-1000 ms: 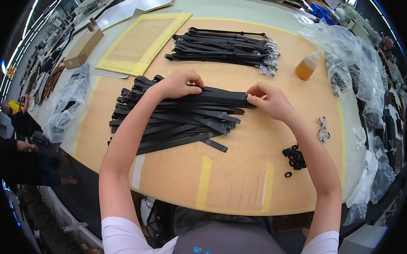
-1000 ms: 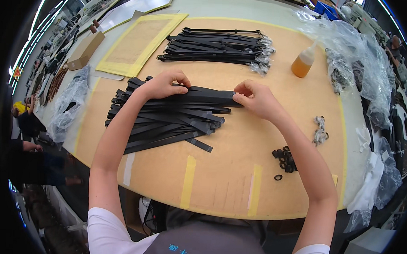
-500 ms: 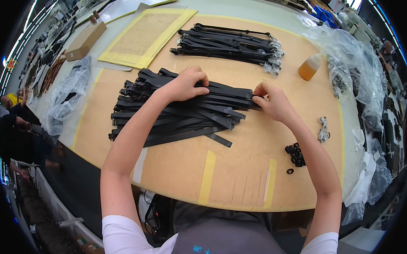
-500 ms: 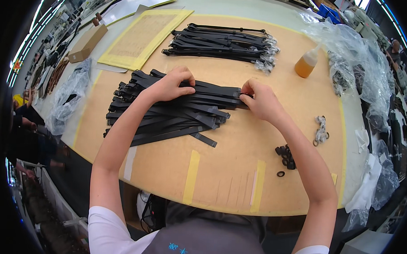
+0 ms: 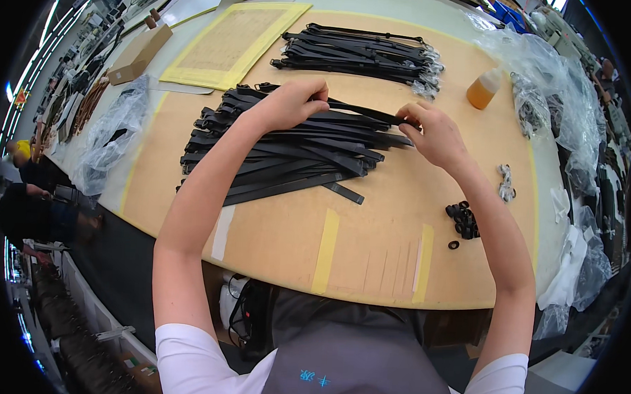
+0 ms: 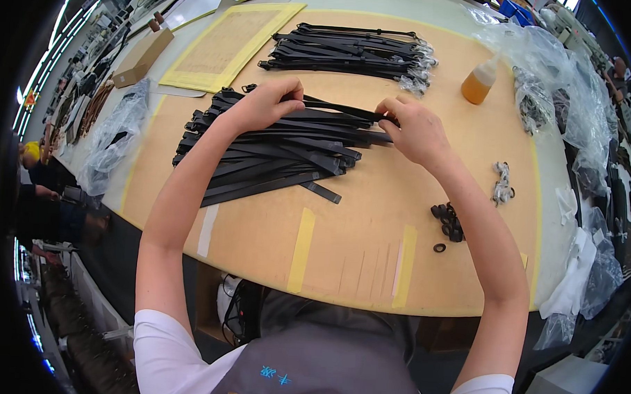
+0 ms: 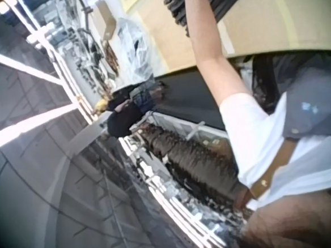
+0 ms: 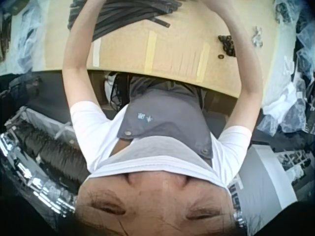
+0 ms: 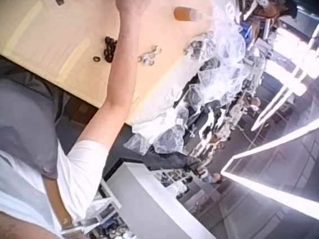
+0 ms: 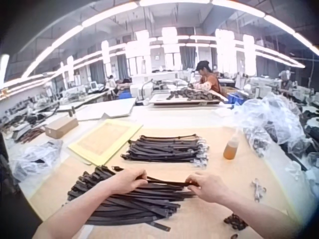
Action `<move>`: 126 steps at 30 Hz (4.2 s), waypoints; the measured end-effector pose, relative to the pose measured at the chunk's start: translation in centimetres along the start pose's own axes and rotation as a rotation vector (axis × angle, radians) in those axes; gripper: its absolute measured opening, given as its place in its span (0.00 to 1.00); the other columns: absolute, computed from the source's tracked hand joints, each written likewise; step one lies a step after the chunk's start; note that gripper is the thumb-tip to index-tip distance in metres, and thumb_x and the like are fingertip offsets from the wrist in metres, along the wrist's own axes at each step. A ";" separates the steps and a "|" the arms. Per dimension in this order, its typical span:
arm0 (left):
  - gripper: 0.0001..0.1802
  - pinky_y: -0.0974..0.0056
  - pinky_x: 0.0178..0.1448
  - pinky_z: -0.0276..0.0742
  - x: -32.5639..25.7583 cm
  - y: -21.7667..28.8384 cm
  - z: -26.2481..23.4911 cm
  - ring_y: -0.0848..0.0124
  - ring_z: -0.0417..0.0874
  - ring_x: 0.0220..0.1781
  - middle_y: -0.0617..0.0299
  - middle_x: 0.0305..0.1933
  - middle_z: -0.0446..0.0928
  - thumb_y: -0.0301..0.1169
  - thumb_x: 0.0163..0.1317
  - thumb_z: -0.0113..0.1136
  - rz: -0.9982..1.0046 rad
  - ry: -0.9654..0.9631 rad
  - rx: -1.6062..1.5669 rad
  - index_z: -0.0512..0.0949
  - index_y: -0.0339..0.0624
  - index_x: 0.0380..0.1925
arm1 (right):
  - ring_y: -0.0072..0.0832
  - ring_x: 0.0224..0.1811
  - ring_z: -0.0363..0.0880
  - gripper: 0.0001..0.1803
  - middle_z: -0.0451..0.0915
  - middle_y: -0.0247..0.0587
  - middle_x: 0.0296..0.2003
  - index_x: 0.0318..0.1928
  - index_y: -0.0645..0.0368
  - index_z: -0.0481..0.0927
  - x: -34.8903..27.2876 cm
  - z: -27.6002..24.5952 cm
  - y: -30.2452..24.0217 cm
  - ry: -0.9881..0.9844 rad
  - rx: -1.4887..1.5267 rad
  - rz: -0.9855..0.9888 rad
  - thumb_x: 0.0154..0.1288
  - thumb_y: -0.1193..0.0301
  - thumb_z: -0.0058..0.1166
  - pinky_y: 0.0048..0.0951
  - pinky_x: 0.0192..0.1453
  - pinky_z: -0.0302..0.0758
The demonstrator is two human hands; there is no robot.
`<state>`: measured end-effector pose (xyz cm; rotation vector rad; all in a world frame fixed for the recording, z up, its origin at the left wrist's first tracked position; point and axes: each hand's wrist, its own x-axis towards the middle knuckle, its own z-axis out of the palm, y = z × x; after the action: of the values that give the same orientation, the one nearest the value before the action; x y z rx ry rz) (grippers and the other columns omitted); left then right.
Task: The person assembles black fabric straps by inserting small black plastic rings into the ends of the straps. They pick up a strap, slide a ring onto it, and then use a yellow sponge to rub the ring into place. The person repeats this process for multiple straps, stacking the finished items on the table.
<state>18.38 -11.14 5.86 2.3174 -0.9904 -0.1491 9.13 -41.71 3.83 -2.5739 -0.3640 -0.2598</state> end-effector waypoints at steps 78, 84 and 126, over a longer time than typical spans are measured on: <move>0.14 0.63 0.35 0.83 -8.1 12.3 12.6 0.60 0.87 0.37 0.55 0.40 0.85 0.27 0.58 0.72 0.088 0.167 -0.402 0.84 0.40 0.45 | 0.19 0.51 0.75 0.12 0.76 0.37 0.48 0.47 0.63 0.79 -14.4 0.1 -1.1 0.045 1.219 0.183 0.64 0.85 0.58 0.24 0.52 0.78; 0.15 0.62 0.35 0.82 -7.8 12.1 12.7 0.60 0.86 0.36 0.55 0.37 0.84 0.26 0.57 0.73 0.068 0.163 -0.350 0.84 0.41 0.45 | 0.19 0.53 0.75 0.12 0.74 0.38 0.52 0.45 0.63 0.79 -14.5 0.7 -0.5 -0.036 1.317 0.186 0.63 0.87 0.57 0.22 0.51 0.78; 0.27 0.62 0.34 0.83 -7.8 13.3 13.6 0.61 0.86 0.31 0.54 0.35 0.84 0.26 0.53 0.76 0.193 0.029 -0.320 0.82 0.43 0.55 | 0.17 0.49 0.80 0.25 0.80 0.34 0.45 0.60 0.62 0.72 -15.0 2.0 -3.1 -0.264 1.433 0.413 0.64 0.79 0.67 0.20 0.51 0.80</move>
<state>0.16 -19.59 1.47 1.9202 -1.0830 -0.1811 -5.79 -41.24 -0.20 -1.1924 -0.0287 0.3859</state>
